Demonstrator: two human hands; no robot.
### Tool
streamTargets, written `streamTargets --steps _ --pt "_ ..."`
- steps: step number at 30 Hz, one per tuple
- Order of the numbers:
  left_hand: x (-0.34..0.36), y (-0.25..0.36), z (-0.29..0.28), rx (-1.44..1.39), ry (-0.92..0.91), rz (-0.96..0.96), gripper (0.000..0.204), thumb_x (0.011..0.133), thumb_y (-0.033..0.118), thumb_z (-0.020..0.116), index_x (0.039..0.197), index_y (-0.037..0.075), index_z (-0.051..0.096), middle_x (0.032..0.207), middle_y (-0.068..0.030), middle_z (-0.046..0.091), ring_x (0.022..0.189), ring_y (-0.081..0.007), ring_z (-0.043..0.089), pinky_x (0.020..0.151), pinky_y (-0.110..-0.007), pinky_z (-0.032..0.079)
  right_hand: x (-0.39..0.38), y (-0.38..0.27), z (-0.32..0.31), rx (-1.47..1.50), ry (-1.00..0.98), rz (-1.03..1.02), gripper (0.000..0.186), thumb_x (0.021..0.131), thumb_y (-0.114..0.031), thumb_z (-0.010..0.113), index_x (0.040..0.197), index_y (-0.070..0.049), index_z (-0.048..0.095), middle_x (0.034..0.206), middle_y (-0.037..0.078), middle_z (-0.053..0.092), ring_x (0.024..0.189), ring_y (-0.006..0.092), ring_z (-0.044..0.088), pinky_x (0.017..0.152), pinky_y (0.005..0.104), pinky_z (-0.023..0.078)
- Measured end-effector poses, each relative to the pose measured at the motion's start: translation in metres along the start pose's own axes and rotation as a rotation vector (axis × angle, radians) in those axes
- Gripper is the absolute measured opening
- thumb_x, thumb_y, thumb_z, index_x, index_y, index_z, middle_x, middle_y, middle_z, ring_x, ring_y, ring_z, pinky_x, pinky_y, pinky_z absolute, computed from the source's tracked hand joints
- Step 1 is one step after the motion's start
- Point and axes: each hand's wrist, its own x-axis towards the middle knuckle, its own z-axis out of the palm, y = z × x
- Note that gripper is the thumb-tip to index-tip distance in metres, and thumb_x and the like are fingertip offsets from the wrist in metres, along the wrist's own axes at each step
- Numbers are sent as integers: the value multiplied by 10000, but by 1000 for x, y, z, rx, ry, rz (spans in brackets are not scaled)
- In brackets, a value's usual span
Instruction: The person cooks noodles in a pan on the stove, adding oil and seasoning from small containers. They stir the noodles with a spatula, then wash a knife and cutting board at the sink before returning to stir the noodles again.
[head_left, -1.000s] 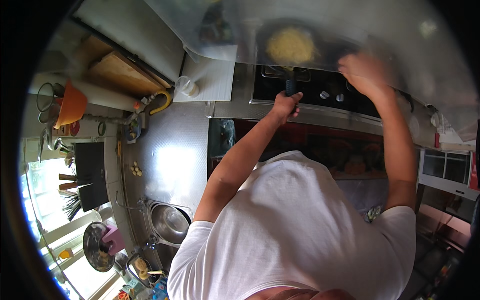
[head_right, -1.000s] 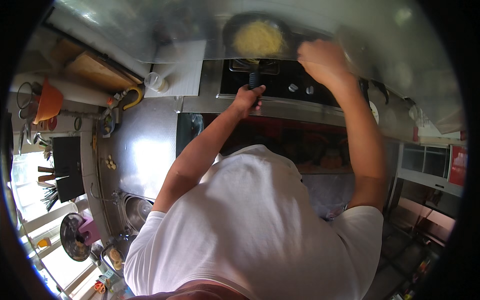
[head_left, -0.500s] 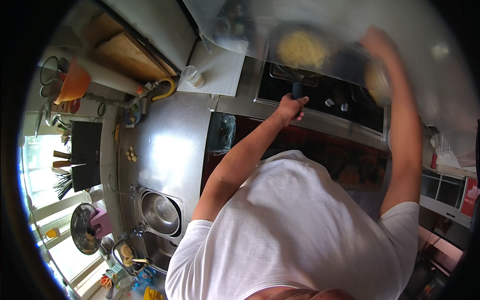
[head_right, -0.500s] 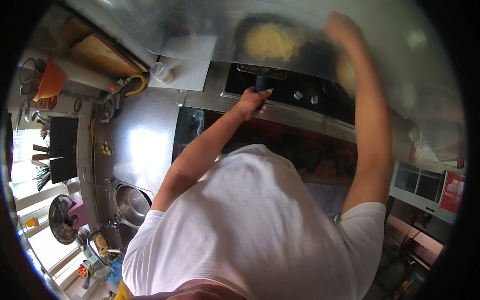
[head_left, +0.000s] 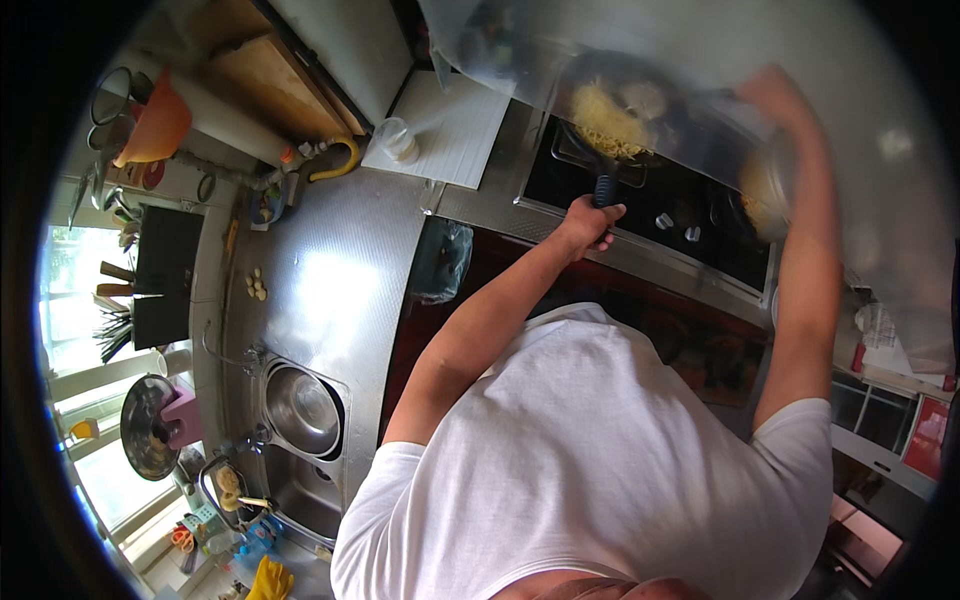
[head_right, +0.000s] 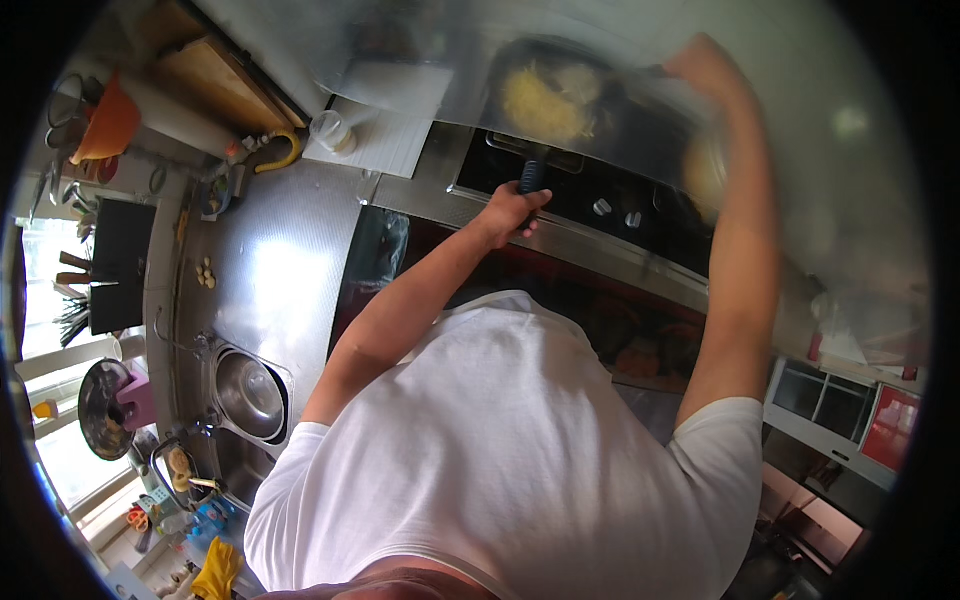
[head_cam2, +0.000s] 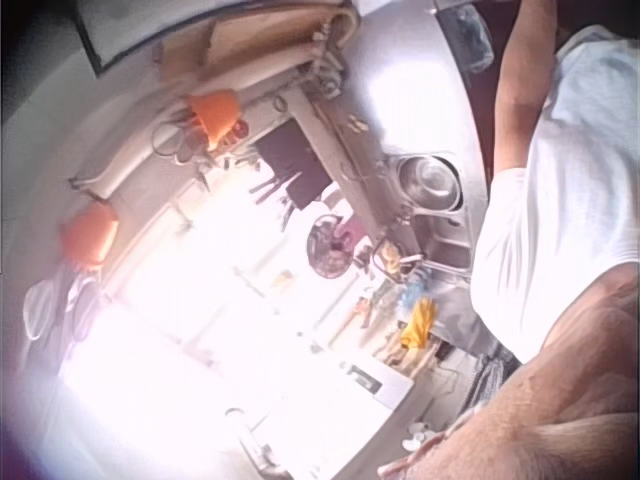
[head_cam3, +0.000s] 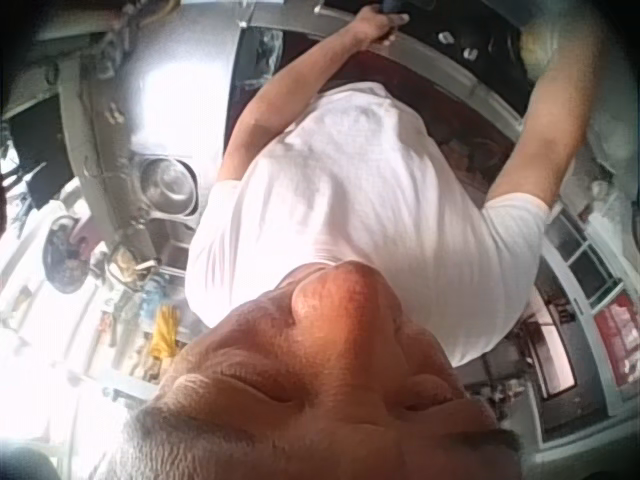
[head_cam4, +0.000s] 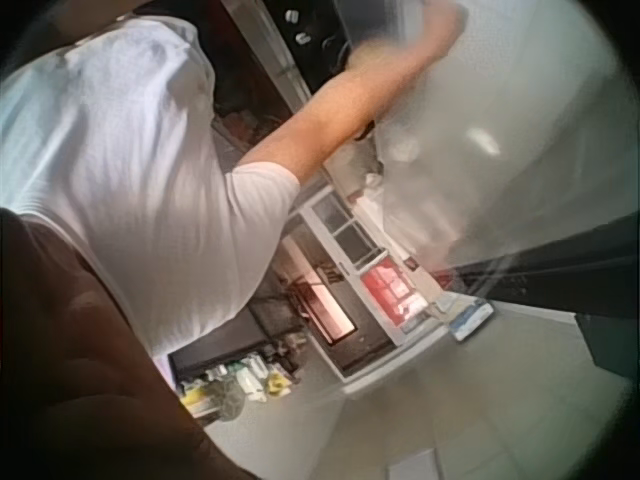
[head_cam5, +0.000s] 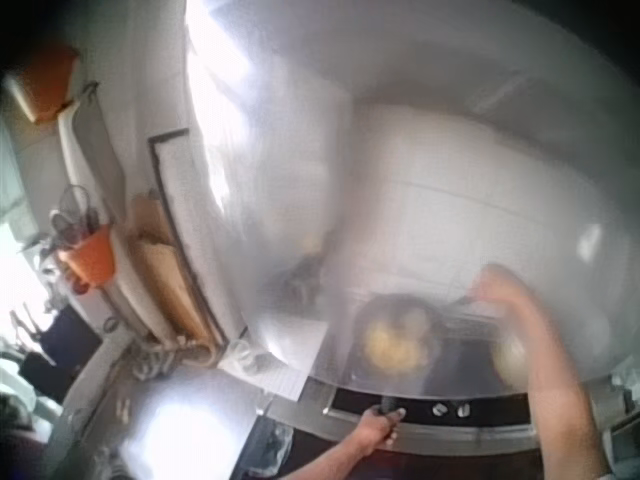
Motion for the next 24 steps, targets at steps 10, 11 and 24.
streamTargets --steps 10,11,24 --pt "-3 3 -4 12 11 -23 302 934 282 760 1029 55 583 803 -32 584 594 -124 557 458 -274 453 20 -97 -1 25 -20 -125 339 875 -341 743 986 -23 707 846 117 719 829 332 692 829 442 549" --pt "-6 1 -7 2 22 -23 305 935 284 759 1027 54 581 807 -34 582 594 -124 555 458 -274 454 -4 -134 -25 -115 -122 -112 318 889 -322 738 1008 -30 699 876 107 732 858 337 700 844 443 551" --pt "2 4 2 20 9 -40 321 943 251 754 1040 31 542 815 -52 557 577 -142 540 448 -290 452 -135 -167 16 -46 134 98 230 949 -271 659 1067 -103 761 992 157 746 946 377 707 834 491 553"
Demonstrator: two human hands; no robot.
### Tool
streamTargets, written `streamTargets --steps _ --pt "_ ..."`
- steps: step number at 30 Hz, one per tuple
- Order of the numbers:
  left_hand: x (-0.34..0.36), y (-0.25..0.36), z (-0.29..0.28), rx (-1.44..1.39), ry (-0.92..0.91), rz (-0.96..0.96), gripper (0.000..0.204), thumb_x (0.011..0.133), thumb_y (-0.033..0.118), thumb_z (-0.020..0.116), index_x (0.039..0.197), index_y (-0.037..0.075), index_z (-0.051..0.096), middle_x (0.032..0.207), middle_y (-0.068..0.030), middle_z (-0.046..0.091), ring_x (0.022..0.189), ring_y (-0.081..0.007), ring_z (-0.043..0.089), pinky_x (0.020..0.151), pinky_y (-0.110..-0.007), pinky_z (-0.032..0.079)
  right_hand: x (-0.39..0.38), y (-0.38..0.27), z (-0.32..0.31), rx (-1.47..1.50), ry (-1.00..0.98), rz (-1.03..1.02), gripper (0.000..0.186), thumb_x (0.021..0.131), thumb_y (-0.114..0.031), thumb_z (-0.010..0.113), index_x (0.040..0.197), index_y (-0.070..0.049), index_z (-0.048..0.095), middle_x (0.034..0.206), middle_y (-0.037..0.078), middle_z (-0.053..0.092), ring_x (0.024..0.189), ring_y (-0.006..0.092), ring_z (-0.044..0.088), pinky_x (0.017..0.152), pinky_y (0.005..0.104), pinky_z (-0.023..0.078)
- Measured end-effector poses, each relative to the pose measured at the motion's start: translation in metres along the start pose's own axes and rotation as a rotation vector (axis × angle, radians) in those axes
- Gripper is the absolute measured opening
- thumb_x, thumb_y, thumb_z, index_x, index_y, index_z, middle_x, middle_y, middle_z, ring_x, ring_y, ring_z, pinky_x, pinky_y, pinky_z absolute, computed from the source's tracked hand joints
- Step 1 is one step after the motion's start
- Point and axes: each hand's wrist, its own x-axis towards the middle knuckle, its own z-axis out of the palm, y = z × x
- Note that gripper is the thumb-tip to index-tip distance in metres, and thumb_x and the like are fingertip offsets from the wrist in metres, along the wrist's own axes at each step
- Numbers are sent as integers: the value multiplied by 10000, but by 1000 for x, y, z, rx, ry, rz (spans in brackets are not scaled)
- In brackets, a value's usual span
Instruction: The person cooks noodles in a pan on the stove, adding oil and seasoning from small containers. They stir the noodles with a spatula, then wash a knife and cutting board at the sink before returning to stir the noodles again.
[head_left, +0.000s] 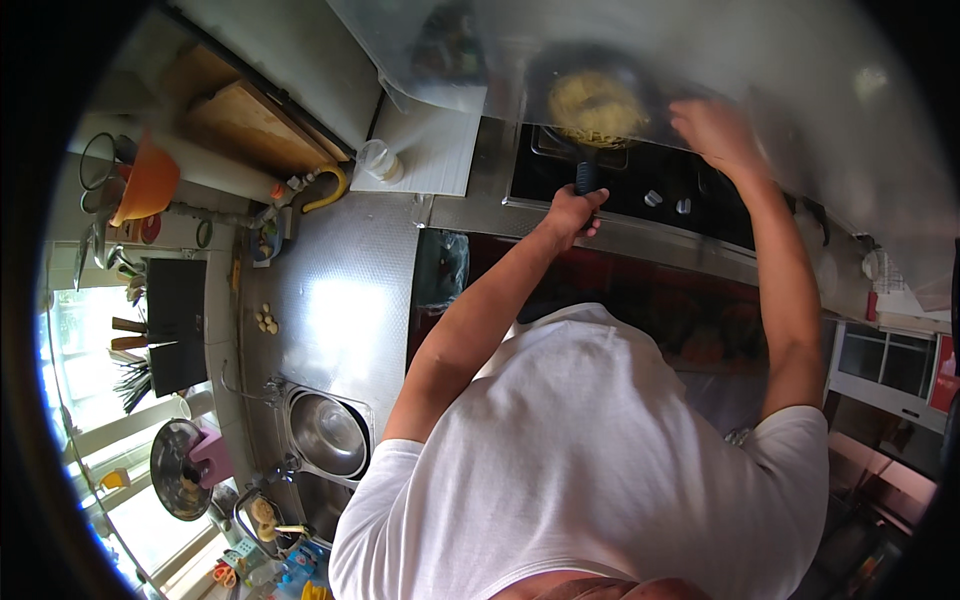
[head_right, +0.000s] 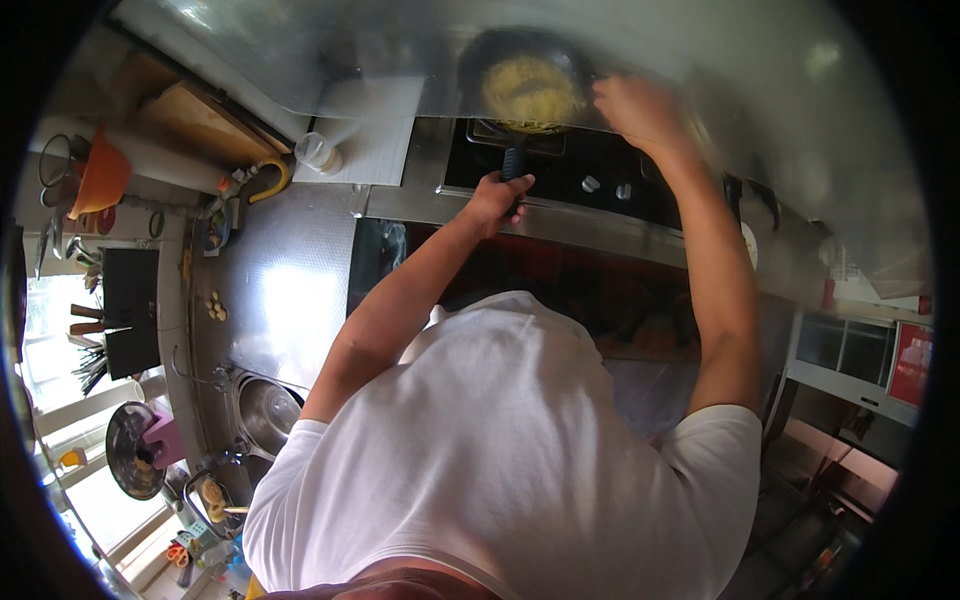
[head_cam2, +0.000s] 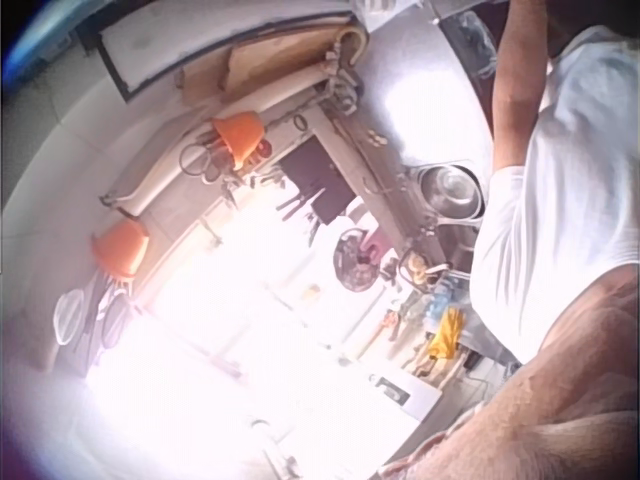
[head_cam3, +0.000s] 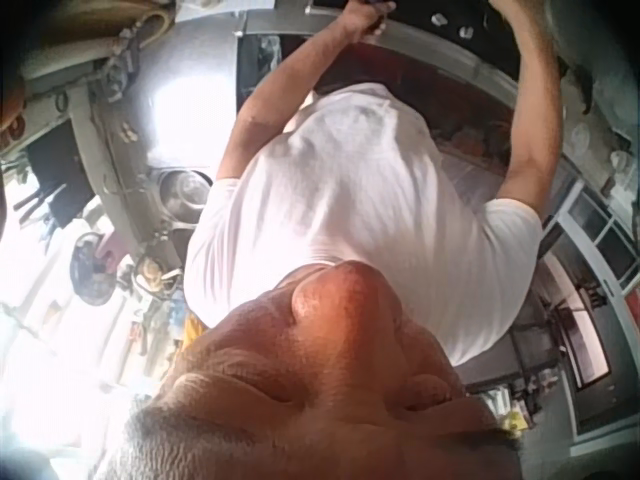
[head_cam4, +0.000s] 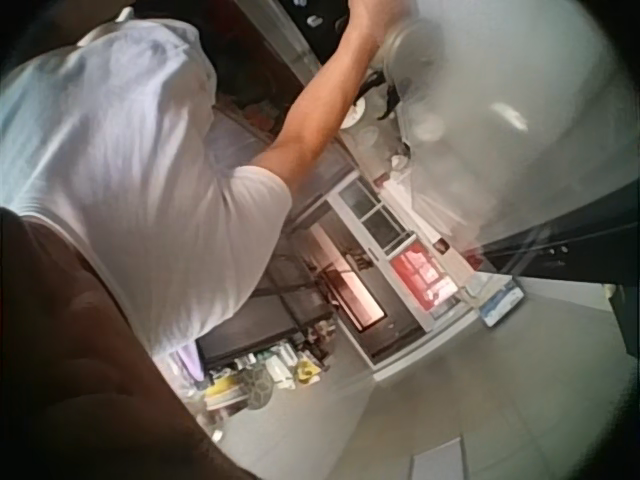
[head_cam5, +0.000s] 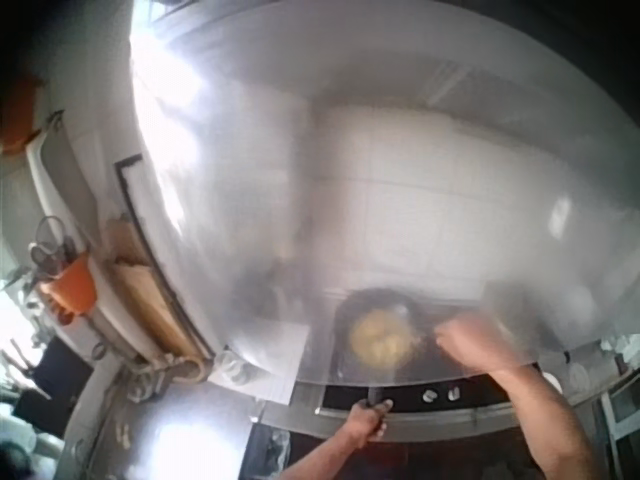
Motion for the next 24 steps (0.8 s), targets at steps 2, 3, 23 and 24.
streamTargets --steps 2,3,23,24 --pt "1 0 -4 -16 -7 11 320 944 249 754 1032 30 538 812 -53 553 574 -143 538 446 -292 450 -22 -5 -20 80 28 37 225 955 -266 653 1084 -119 763 988 160 747 942 381 709 832 501 555" --pt "0 -2 -6 -25 -18 16 320 944 249 755 1028 31 537 811 -52 552 574 -143 537 446 -292 450 -31 -9 -28 119 39 53 223 958 -264 650 1092 -127 764 987 162 748 941 383 710 831 506 555" --pt "0 1 2 25 -30 -8 331 941 280 756 1034 57 529 814 -33 556 584 -129 542 469 -287 460 -12 -23 29 -12 -35 175 216 971 -289 627 927 -115 747 919 183 741 943 403 712 812 530 554" --pt "-1 2 2 24 -30 -6 329 940 278 757 1033 56 534 813 -34 558 584 -128 543 468 -286 461 -9 -10 33 35 12 156 225 976 -293 618 937 -112 746 930 184 740 942 410 709 808 530 554"
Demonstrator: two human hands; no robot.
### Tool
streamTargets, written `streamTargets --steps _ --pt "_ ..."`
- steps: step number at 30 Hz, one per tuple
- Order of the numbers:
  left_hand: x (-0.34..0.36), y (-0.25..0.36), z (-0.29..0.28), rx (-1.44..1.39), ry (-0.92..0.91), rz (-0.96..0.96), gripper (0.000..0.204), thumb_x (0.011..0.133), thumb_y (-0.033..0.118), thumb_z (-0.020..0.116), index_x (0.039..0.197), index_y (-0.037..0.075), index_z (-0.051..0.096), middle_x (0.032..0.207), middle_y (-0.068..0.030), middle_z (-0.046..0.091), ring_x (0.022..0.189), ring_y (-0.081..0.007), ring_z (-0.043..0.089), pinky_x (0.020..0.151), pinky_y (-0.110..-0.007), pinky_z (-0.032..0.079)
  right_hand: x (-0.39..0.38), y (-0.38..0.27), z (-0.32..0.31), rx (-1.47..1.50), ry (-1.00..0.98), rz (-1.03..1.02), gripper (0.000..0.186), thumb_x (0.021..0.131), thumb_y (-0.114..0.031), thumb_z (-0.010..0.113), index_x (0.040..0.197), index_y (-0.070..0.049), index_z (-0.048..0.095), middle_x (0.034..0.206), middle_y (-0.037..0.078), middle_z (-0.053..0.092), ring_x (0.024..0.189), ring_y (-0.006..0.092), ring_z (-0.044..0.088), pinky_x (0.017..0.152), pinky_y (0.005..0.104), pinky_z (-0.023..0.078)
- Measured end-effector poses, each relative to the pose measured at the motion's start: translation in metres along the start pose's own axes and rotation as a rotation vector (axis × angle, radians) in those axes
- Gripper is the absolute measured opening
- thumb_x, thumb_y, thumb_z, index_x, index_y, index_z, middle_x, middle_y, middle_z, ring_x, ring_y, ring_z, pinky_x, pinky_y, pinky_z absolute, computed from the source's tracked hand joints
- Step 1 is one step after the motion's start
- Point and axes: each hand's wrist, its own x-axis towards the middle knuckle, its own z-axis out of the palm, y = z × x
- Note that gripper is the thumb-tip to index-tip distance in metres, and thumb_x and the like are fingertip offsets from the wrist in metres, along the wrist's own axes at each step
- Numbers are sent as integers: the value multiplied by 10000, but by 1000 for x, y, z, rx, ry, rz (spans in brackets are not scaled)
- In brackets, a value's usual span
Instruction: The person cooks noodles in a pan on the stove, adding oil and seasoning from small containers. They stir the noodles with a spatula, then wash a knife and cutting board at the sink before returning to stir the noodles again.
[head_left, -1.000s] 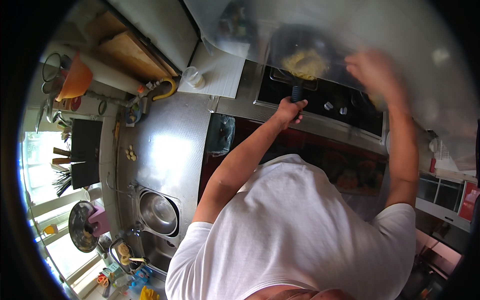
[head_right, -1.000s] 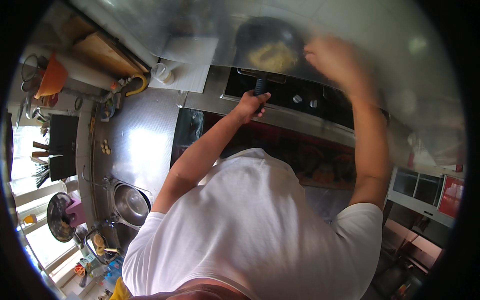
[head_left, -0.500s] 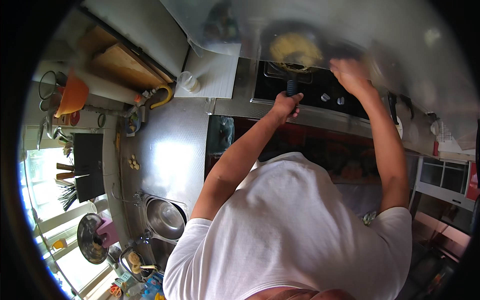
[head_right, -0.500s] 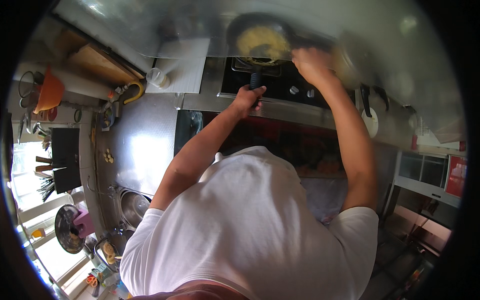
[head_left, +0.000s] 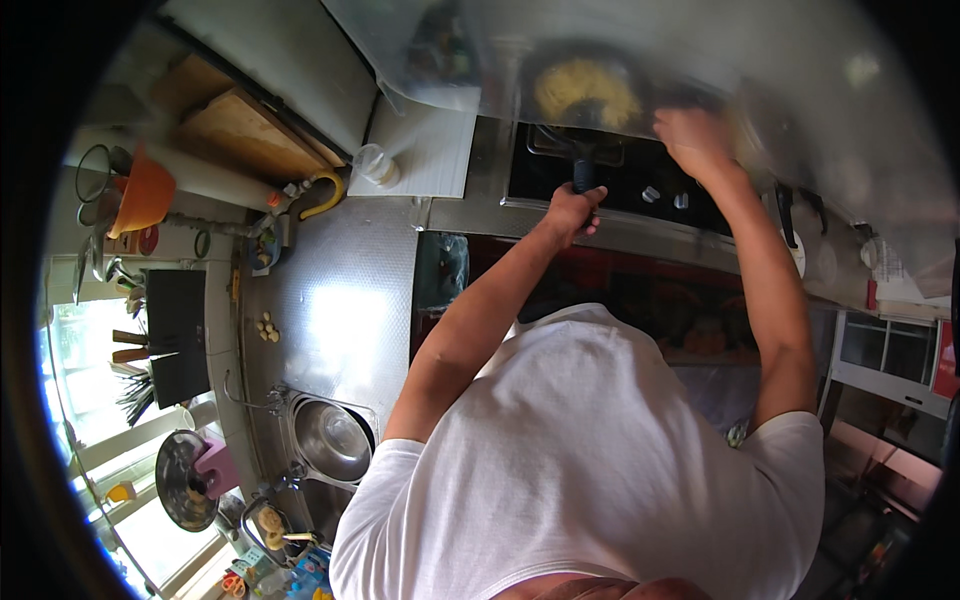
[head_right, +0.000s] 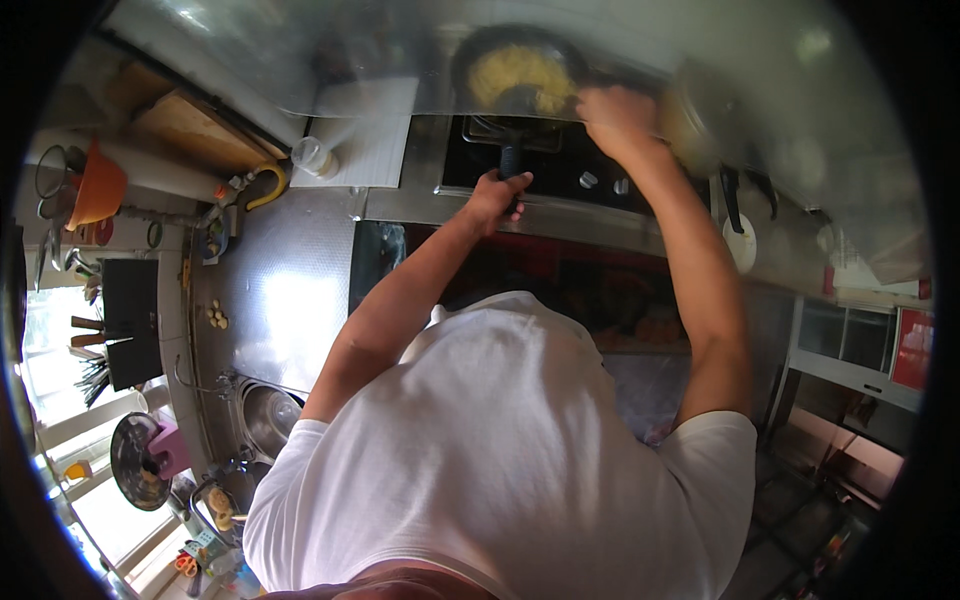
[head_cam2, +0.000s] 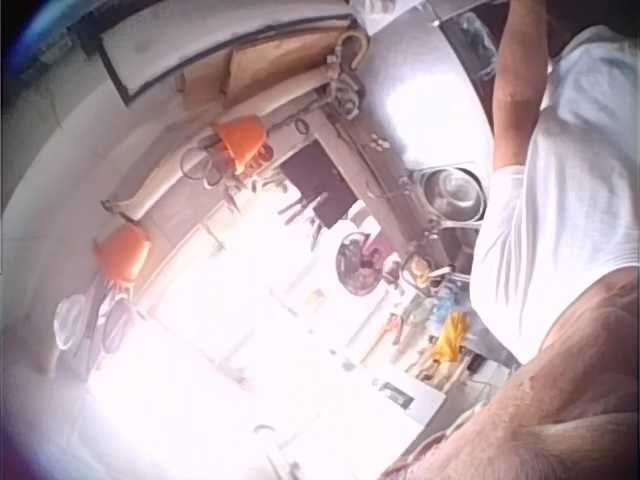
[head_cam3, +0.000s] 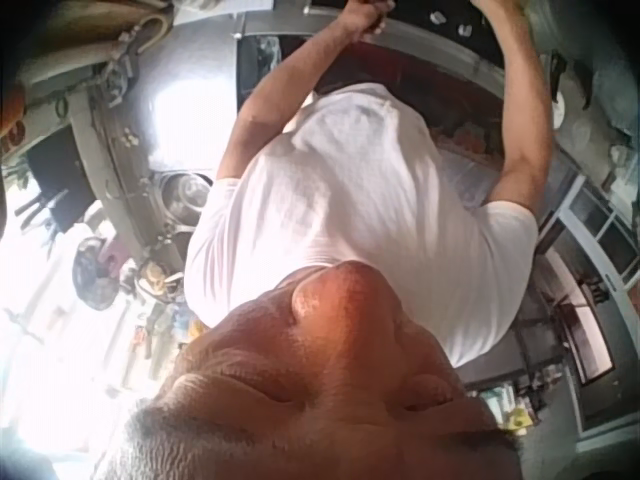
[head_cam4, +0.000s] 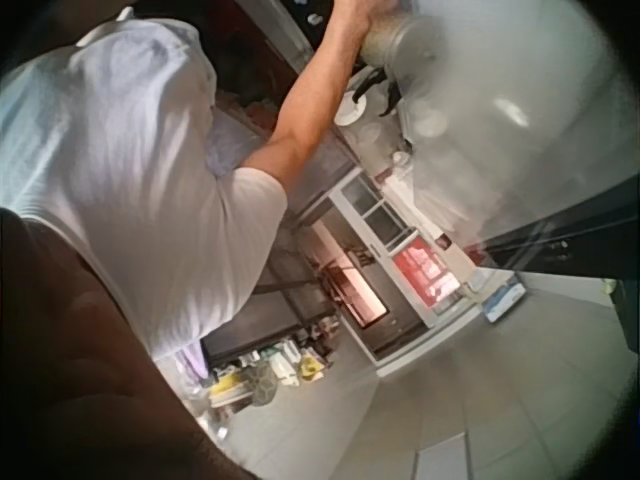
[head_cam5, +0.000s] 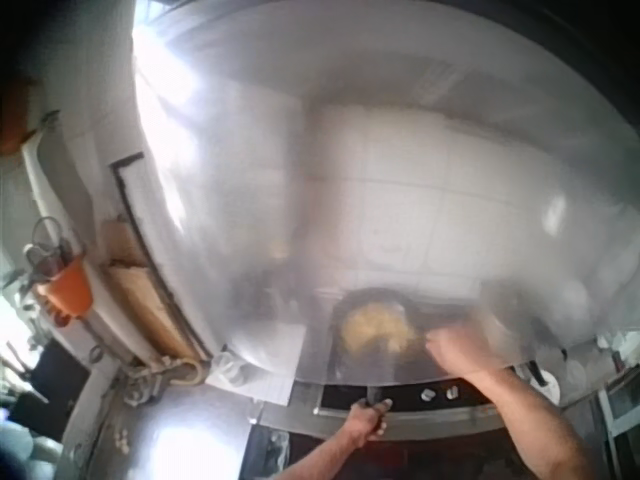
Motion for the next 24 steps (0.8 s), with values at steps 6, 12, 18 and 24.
streamTargets --steps 6,12,18,24 --pt "-1 -3 -5 -18 35 1 317 935 271 760 1030 46 559 798 -36 574 581 -124 554 454 -277 469 30 36 -64 34 -126 111 261 982 -268 621 1063 -53 745 1035 182 735 979 372 700 852 478 543" --pt "-1 0 -1 -8 15 23 321 933 268 762 1041 40 564 807 -40 582 578 -122 555 448 -275 467 150 149 -30 -102 -227 35 221 894 -220 700 918 -3 734 832 167 702 747 294 657 722 440 538" --pt "-2 0 -2 -46 2 33 340 933 271 767 1059 30 562 831 -48 588 576 -123 556 445 -278 459 182 155 14 108 -375 -68 241 873 -247 724 892 -9 751 744 160 709 646 258 649 658 414 548" --pt "-4 -7 -4 -37 48 21 326 934 281 764 1038 48 563 839 -35 577 587 -125 550 461 -281 446 156 122 -43 -45 -209 -213 284 865 -290 717 907 -12 753 769 162 714 635 252 631 638 414 527"
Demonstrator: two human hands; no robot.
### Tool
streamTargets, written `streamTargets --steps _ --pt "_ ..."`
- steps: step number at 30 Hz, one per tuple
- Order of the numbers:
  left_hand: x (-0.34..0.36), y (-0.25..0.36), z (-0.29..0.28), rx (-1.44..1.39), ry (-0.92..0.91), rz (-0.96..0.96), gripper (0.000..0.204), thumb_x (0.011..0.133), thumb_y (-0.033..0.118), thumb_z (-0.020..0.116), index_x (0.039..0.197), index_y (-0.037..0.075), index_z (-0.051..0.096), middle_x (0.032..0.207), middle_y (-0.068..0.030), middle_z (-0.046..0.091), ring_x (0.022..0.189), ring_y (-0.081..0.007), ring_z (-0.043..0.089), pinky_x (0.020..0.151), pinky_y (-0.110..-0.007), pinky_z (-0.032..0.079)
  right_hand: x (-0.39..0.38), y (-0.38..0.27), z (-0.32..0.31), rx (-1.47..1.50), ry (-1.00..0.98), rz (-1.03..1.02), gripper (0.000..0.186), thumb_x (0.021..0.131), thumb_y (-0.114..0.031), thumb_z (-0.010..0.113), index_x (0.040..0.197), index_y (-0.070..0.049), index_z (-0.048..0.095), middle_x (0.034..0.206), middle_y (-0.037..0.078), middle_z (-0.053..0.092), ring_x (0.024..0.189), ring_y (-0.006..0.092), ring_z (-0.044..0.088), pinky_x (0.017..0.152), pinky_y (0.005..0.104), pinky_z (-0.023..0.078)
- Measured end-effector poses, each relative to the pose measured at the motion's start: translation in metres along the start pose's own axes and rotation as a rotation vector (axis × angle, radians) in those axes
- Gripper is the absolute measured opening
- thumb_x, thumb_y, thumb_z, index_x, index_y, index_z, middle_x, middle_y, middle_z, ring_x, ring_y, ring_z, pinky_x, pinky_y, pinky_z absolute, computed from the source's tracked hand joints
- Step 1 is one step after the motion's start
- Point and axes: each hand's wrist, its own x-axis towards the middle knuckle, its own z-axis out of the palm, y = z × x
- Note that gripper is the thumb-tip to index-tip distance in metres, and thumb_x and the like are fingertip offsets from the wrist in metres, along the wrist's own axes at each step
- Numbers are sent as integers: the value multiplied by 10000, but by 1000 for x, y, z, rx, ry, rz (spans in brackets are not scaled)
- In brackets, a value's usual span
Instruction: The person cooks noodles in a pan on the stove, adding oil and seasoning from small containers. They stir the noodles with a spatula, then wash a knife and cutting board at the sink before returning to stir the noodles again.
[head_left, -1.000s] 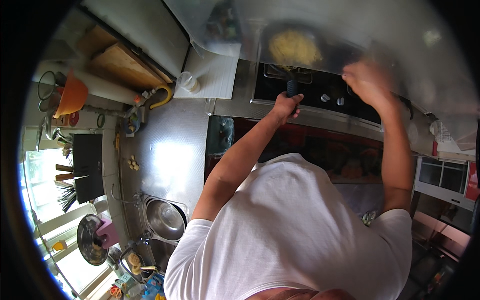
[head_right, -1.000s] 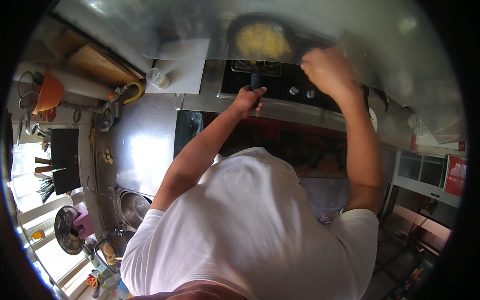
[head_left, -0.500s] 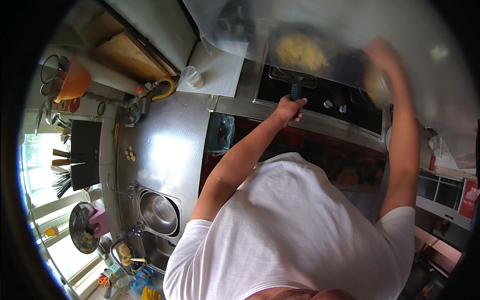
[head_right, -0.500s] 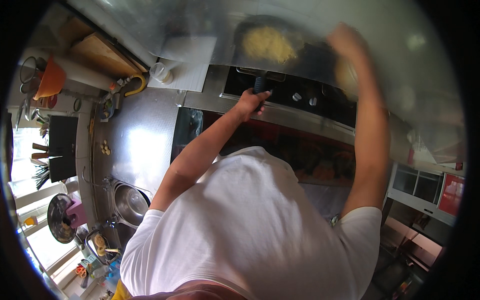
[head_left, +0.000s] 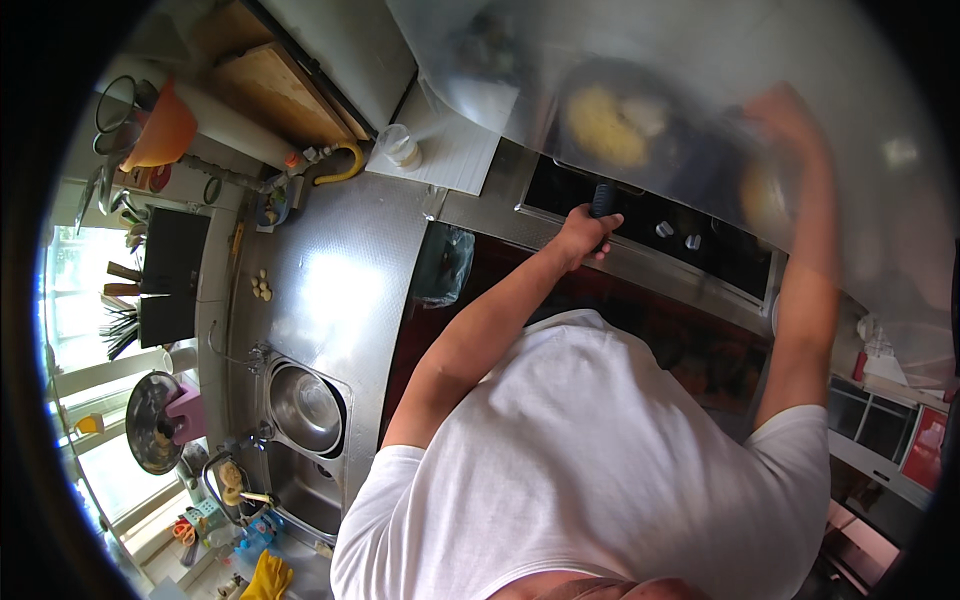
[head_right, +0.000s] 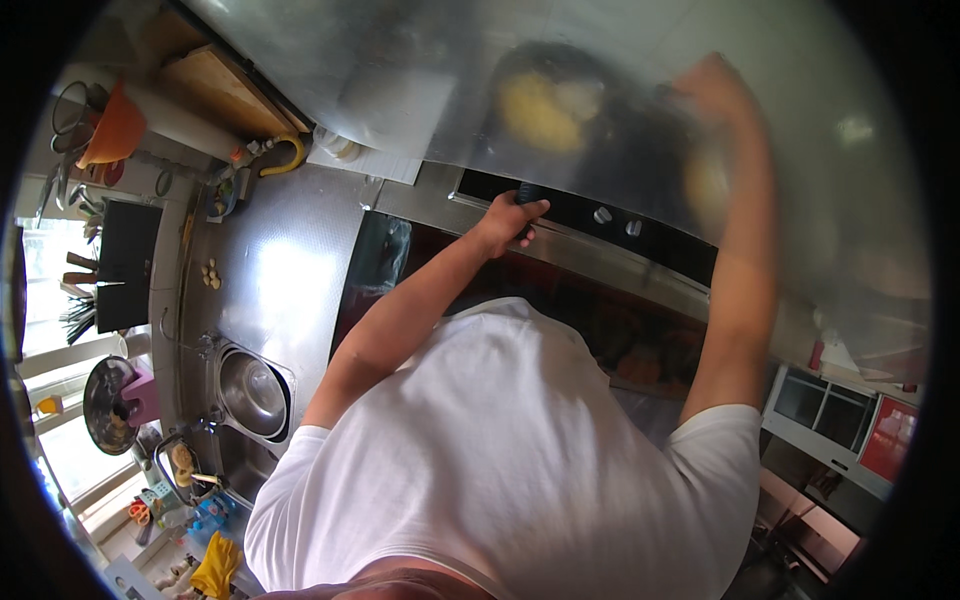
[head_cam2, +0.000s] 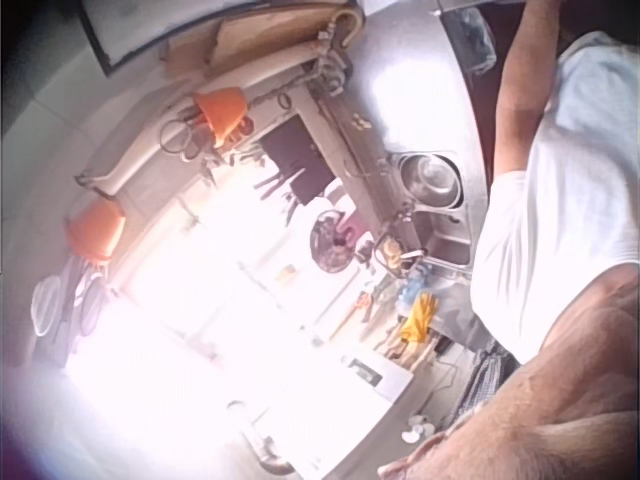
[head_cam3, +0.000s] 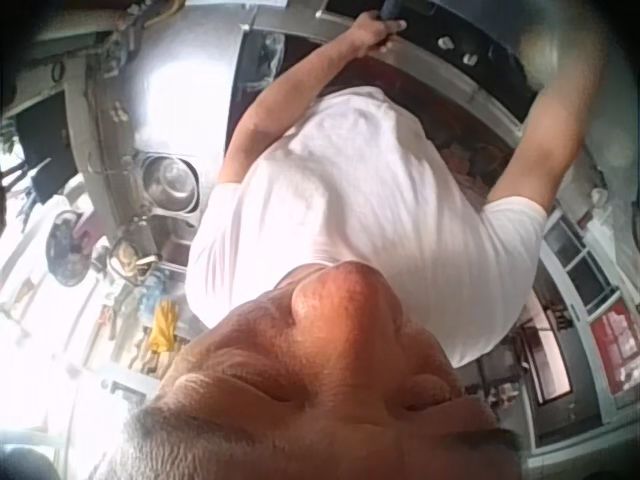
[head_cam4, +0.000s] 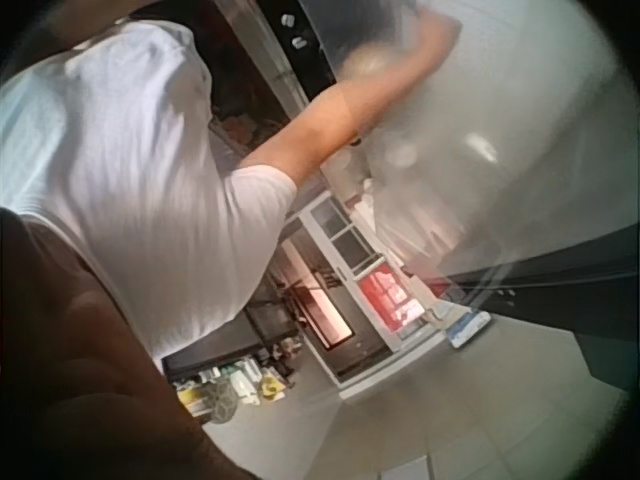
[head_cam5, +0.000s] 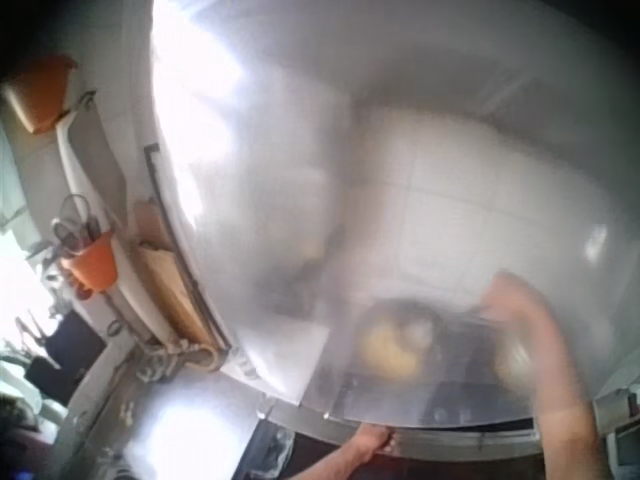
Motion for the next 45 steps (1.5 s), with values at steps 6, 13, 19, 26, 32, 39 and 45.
streamTargets --steps 6,13,19,26,32,39,45 --pt "-2 4 -2 14 13 -17 315 934 281 761 1032 50 569 831 -33 575 588 -127 551 470 -287 457 64 -2 39 276 109 133 297 831 -300 726 862 -5 729 689 160 670 606 214 597 629 400 511" --pt "5 4 2 11 -27 -3 313 933 264 759 1033 35 570 823 -49 587 552 -127 556 431 -281 478 36 -32 10 265 157 -296 217 832 -224 708 779 -19 661 646 158 612 569 229 559 607 429 473" --pt "5 1 -2 -17 -58 -11 303 943 249 750 1036 34 558 820 -48 575 550 -132 552 432 -276 473 -71 -87 -44 7 246 -192 225 876 -224 696 754 -44 637 697 159 620 641 310 598 626 453 454" --pt "0 7 1 -2 -40 -26 284 956 240 741 1023 48 543 817 -44 566 552 -130 543 434 -270 464 14 -35 17 203 194 -156 271 973 -279 678 1071 -38 755 913 112 757 917 250 725 871 404 556" --pt "-2 9 2 51 -16 -44 280 958 261 738 1014 65 546 786 -21 562 551 -119 538 445 -281 461 31 -36 31 417 155 -279 279 946 -281 711 1094 -51 761 1056 113 756 1028 260 708 937 413 535" --pt "1 6 0 75 -30 -46 287 958 323 734 964 104 549 774 1 556 568 -113 548 476 -285 445 -58 -76 -18 89 208 -381 255 890 -189 755 1122 -82 748 1058 106 771 989 305 728 877 424 569" --pt "0 10 1 65 -53 -53 276 960 272 730 1009 73 545 785 -17 555 566 -124 553 463 -292 471 -126 -77 -19 234 66 32 260 905 -169 744 1151 -87 756 1101 141 759 1007 321 727 879 450 570"
